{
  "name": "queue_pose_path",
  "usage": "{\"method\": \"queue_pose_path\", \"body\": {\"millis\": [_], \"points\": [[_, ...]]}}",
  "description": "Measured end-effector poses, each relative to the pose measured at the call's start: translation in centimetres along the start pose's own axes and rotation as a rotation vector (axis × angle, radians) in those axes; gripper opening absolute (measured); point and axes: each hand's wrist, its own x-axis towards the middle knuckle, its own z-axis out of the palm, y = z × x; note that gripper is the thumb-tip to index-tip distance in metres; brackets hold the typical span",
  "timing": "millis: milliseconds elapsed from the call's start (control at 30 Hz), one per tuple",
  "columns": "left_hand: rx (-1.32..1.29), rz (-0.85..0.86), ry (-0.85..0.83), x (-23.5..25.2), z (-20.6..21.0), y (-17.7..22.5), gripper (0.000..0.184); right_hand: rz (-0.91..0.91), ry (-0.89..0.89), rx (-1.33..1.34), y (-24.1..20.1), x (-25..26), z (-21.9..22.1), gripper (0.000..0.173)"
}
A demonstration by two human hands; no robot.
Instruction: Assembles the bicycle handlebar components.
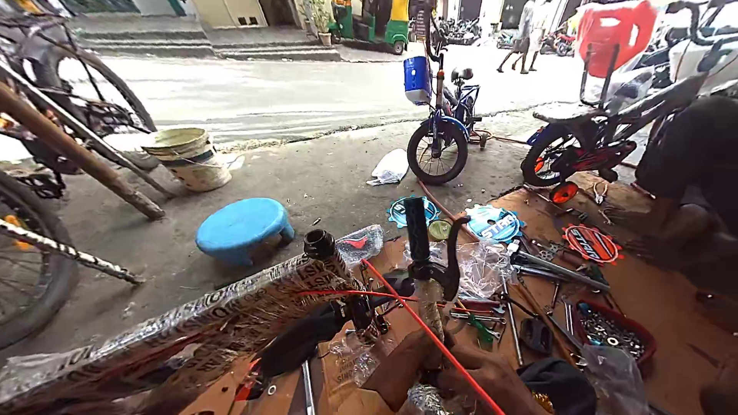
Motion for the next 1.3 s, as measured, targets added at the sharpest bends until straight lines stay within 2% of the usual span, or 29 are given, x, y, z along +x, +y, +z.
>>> {"method": "queue_pose_path", "body": {"millis": [67, 200, 333, 467, 533, 600, 633, 667, 700, 767, 800, 867, 900, 967, 1033, 1100, 1167, 1233, 1300], "points": [[-0.005, 0.018, -0.073, 0.0, 0.3, -0.4, 0.03, 0.075, -0.113, 0.17, -0.1, -1.1, -1.0, 0.011], [-0.003, 0.006, -0.09, -0.7, 1.3, -0.4, 0.026, 0.083, -0.183, 0.382, -1.0, -2.3, -2.4, 0.014], [0.033, 0.092, -0.114, -1.3, 0.5, -1.2, 0.041, 0.142, -0.251, 0.541, -2.1, -3.1, -2.8, 0.024], [0.037, 0.127, -0.09, -1.8, 0.2, -2.0, 0.044, 0.267, -0.363, 0.555, -2.1, -4.2, -4.2, 0.029], [0.012, 0.107, 0.015, -2.2, -0.4, -1.8, 0.046, 0.386, -0.15, 0.621, -1.4, -6.7, -6.7, 0.03], [-0.073, 0.109, 0.129, -2.2, -2.2, -1.8, 0.056, 0.566, 0.292, 0.778, -0.5, -9.6, -11.4, 0.018], [-0.109, 0.134, 0.136, -2.3, -3.4, -1.8, 0.058, 0.597, 0.476, 0.801, 0.1, -10.2, -14.1, 0.014], [-0.132, 0.144, 0.154, -2.3, -4.0, -1.8, 0.059, 0.651, 0.607, 0.759, 0.8, -10.5, -16.1, 0.011], [-0.129, 0.143, 0.18, -2.2, -4.1, -1.7, 0.059, 0.692, 0.603, 0.699, 1.6, -10.9, -17.3, 0.012], [-0.108, 0.146, 0.205, -1.4, -3.0, -1.6, 0.057, 0.749, 0.499, 0.594, 2.1, -10.3, -15.6, 0.013], [-0.096, 0.156, 0.203, -0.9, -2.2, -1.7, 0.054, 0.762, 0.411, 0.56, 1.8, -9.7, -13.1, 0.013], [-0.029, 0.172, 0.228, 0.2, -0.6, -1.5, 0.041, 0.751, 0.224, 0.573, 1.1, -8.7, -7.0, 0.026], [-0.007, 0.181, 0.26, 0.7, 0.1, -1.1, 0.034, 0.74, 0.209, 0.674, 1.1, -8.5, -4.0, 0.029], [-0.007, 0.205, 0.333, 1.6, 0.6, -0.3, 0.03, 0.798, 0.321, 0.865, 0.9, -8.2, -0.4, 0.029], [-0.012, 0.263, 0.394, 2.1, 0.5, 0.3, 0.029, 0.89, 0.311, 0.882, -0.1, -7.5, 0.3, 0.018], [0.028, 0.356, 0.457, 2.8, 0.6, 0.7, 0.027, 0.844, 0.088, 0.835, -0.6, -7.3, 0.2, 0.021], [0.05, 0.454, 0.459, 3.7, 0.7, 0.4, 0.03, 0.722, -0.088, 0.71, -1.5, -6.9, -0.5, 0.025], [0.066, 0.49, 0.444, 4.6, 1.1, -0.2, 0.033, 0.526, -0.007, 0.621, -2.5, -6.0, -1.6, 0.022], [0.083, 0.47, 0.434, 5.2, 1.9, -0.6, 0.034, 0.446, 0.209, 0.526, -3.7, -4.3, -3.2, 0.022]]}}
